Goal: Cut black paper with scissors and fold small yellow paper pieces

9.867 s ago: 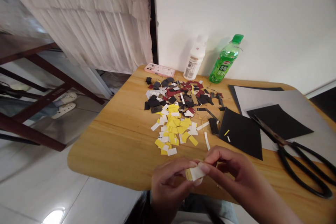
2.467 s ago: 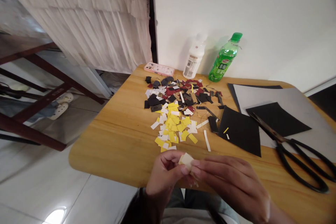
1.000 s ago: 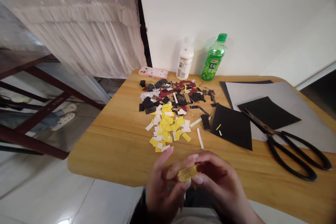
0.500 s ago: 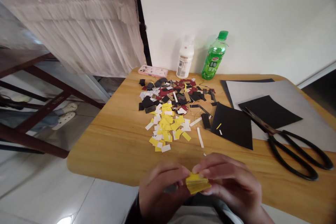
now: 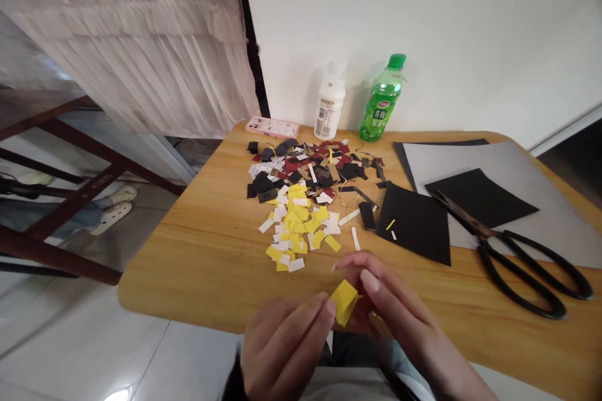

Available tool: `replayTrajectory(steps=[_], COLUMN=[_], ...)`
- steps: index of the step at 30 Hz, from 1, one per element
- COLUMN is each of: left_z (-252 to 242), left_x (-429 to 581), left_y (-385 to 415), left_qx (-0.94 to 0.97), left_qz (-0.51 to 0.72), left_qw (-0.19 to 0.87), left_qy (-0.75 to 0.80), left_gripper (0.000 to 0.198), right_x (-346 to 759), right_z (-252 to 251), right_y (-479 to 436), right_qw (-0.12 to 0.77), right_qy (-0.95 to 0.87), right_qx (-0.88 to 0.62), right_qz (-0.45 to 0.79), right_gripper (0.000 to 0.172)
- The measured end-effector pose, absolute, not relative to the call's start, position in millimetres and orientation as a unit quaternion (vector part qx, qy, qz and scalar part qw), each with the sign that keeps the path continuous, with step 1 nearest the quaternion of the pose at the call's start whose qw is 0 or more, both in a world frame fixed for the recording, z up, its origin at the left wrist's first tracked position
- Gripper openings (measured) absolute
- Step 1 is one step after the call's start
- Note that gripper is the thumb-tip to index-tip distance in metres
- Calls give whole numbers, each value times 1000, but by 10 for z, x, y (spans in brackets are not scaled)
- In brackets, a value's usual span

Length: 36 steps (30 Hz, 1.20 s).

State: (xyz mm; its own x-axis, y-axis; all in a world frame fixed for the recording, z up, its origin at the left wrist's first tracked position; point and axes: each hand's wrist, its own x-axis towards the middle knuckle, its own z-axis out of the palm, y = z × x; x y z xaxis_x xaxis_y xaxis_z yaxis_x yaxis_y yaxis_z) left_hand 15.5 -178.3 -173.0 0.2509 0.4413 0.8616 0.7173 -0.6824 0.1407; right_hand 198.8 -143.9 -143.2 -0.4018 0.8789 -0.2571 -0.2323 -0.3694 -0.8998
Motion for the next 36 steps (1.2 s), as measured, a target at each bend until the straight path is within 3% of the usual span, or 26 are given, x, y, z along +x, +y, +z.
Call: replayTrajectory(steps=[6,10,13,14,18,21,24,30,36], left_z=[-1689,-1759,-1784,-1782,-1765,-1779,-1798,-1829,-1828], left_x=[190,252,284,289,321,369,414,446,472], left_y=[-1750,-1764,-1764,-1762,-1752,-1754,-1765,-1780,-1826], left_qx=[-801,-776,-717,-696,-559,-447,-420,-408,-371], left_qz=[-453,-479,-512,-499,-433,-444,-475,-519,-522], left_qw=[157,72,-173,-272,-573,-684,-697,-690,-703], left_qy=[-358,-403,-441,-439,-414,-369,-334,-297,-308], left_gripper=[28,19,56,61,53,43,37,41,34], right_x=[1967,2073,2172,2198,2258,2265,2241,2102,1983], right_z=[-1485,-1539,-1514,-1496,-1427,-1418,-1449,-1608,-1778], right_y=[-1417,-1406,-1396,-1393,-1393,-1412,-1434,-1485,-1519], right_qw=[369,365,344,339,317,307,315,420,456], right_qy=[-442,-528,-655,-697,-806,-807,-743,-549,-436], right_qx=[-356,-356,-342,-334,-311,-319,-317,-258,-230], right_qz=[736,679,580,536,391,391,498,675,741], right_gripper=[31,24,13,13,20,16,18,54,46])
